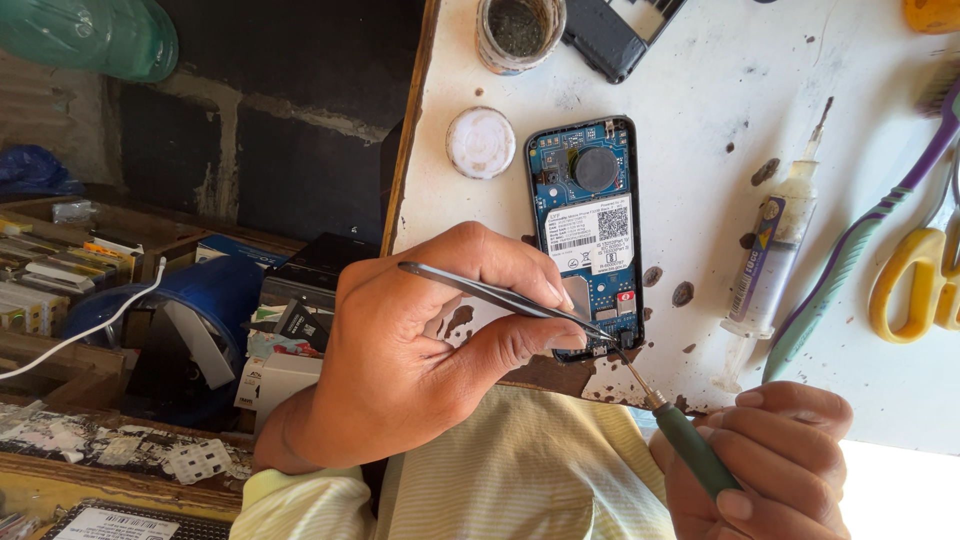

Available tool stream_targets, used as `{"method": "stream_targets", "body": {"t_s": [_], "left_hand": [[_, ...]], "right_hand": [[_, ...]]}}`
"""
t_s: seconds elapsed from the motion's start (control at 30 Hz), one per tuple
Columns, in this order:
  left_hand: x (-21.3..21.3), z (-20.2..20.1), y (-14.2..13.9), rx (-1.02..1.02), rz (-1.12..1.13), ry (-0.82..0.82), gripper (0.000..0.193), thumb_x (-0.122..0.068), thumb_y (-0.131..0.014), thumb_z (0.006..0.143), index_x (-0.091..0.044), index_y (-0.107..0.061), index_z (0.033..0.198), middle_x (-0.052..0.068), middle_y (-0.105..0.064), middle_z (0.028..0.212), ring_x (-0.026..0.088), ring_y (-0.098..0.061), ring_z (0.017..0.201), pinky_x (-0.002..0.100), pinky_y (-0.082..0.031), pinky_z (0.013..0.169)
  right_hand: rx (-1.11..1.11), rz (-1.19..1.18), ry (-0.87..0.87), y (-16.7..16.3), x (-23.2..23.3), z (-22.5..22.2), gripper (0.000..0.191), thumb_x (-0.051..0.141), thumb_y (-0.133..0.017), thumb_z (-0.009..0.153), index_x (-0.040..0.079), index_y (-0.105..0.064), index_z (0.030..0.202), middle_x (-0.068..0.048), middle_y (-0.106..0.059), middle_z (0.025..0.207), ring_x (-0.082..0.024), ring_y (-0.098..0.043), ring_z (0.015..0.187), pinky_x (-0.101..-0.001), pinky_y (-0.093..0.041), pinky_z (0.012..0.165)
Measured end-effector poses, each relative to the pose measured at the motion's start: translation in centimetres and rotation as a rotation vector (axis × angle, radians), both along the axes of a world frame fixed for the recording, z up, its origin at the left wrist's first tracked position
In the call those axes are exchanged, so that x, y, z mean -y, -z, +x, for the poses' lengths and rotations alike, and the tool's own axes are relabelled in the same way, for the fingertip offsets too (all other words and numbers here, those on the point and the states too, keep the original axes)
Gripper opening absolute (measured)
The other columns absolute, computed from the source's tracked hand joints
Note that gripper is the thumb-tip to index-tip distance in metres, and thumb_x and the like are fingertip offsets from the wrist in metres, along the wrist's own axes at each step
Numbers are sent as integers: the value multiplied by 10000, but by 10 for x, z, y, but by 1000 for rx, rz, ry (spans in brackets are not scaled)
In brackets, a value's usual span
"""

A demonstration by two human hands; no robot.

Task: The person uses a soldering iron and tweezers to work on a small component, then cleans a disassembled phone's motherboard with a toothbrush and liquid. The person then returns to soldering the phone's motherboard.

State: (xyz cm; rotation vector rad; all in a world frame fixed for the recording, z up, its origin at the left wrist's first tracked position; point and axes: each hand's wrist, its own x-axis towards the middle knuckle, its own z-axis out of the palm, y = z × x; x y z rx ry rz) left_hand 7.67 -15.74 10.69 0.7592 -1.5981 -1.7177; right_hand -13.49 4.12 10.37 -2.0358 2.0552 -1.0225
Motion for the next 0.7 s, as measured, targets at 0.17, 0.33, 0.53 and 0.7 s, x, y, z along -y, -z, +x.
{"method": "stream_targets", "body": {"t_s": [0.17,0.33,0.53,0.7], "left_hand": [[0,0,0,3,-18,-3,156,-71,-806,993,-21,-661,1020,68,-784,994,100,-801,913,203,-666,779],[0,0,1,-21,-18,-6,163,-42,-809,995,-15,-652,1029,74,-780,1006,120,-806,970,217,-685,833],[0,0,0,-20,-22,-5,170,-24,-815,982,-11,-651,1022,78,-778,1002,125,-803,969,221,-681,832],[1,-1,0,-18,-27,-6,167,-26,-814,985,-13,-651,1020,76,-778,1002,121,-802,964,219,-682,828]], "right_hand": [[16,-44,46,3,1,3,576,-6,-879,726,206,-420,1002,27,-627,840,-172,-652,783,-429,-560,850],[7,-33,23,2,0,2,587,-4,-884,720,200,-414,1007,21,-626,834,-179,-654,776,-424,-557,836],[11,-55,49,4,1,4,593,-18,-878,721,199,-407,1009,15,-624,833,-183,-656,770,-433,-566,832],[20,-52,44,2,1,6,589,13,-888,722,201,-406,1004,21,-627,828,-169,-660,766,-423,-564,831]]}}
